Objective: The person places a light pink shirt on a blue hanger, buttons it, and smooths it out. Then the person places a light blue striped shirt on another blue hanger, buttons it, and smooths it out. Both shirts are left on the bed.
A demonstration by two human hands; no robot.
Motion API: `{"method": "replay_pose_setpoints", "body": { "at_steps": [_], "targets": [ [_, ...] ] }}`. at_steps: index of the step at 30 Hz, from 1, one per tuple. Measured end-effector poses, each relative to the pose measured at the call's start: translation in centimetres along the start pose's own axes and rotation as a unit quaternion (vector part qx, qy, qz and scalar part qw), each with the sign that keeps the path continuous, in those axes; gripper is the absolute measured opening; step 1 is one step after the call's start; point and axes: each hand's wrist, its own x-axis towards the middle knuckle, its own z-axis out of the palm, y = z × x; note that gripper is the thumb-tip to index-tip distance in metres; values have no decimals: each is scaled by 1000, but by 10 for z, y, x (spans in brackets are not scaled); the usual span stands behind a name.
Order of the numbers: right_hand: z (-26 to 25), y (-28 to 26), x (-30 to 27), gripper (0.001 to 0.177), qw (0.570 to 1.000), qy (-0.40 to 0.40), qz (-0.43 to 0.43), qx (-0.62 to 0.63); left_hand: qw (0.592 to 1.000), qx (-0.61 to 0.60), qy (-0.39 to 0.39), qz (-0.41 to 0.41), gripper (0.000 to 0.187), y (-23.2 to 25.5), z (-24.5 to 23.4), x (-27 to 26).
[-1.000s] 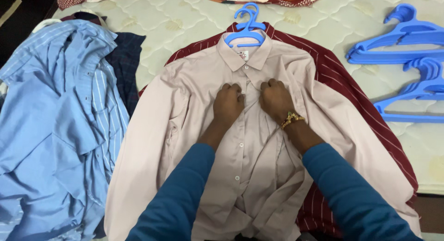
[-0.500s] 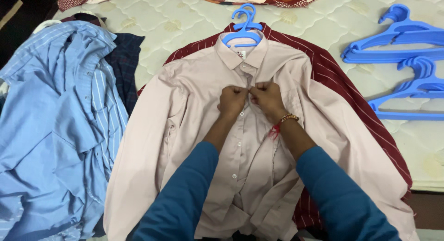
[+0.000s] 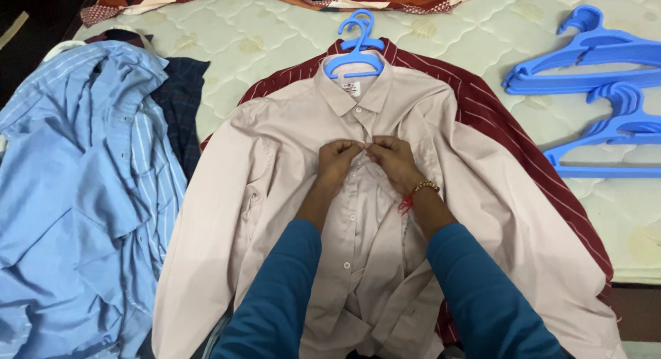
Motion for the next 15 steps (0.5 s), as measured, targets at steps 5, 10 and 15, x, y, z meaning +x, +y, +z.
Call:
{"method": "replay_pose_setpoints", "body": {
  "at_steps": [5,10,15],
  "targets": [
    [-6,-8,8,15,992,20,95,79,999,18,-13,-29,17,-4,-9,5],
    [-8,-4,11,17,996,4,91,4,998,14,-48,-40,14,-7,-14,16],
    [-8,3,16,16,996,20,83,-36,997,16,-63,-45,13,-6,-14,14]
  ]
}}
